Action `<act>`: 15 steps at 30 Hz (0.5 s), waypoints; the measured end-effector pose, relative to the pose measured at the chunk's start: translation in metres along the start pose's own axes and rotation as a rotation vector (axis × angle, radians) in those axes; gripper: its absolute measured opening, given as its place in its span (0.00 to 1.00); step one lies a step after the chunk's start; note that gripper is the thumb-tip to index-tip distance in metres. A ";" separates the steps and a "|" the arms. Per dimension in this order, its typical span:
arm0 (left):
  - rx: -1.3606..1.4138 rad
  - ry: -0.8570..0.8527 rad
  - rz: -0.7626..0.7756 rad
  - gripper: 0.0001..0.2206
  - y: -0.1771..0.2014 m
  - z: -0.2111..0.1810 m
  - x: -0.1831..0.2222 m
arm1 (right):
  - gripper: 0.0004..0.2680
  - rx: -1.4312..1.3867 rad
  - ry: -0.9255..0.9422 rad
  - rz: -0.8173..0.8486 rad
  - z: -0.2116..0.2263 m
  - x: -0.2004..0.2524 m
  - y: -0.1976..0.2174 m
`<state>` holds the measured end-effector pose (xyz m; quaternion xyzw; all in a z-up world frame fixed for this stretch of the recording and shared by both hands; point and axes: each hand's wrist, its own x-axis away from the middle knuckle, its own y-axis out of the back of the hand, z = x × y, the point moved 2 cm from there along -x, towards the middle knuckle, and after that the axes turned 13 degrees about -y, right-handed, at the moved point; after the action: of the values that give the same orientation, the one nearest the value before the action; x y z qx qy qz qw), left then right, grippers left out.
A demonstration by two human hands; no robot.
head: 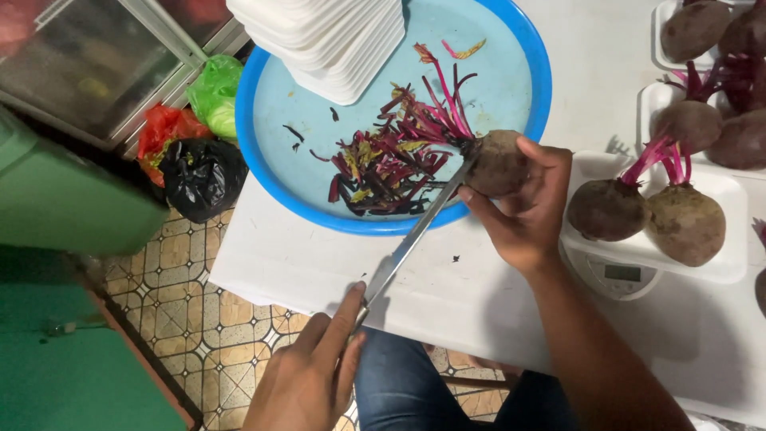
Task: Trimming the stems and roots off beets with a knife and weighing them on a digital scale before placing them in trays.
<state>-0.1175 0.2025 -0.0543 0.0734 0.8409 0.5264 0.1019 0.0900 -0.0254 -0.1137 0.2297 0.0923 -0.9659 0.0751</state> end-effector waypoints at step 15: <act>0.052 0.059 -0.240 0.25 -0.001 -0.015 0.006 | 0.27 -0.051 0.013 -0.033 0.000 0.003 -0.004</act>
<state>-0.1274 0.1900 -0.0496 -0.0407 0.8596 0.4905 0.1375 0.0862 -0.0221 -0.1144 0.2324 0.1213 -0.9629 0.0645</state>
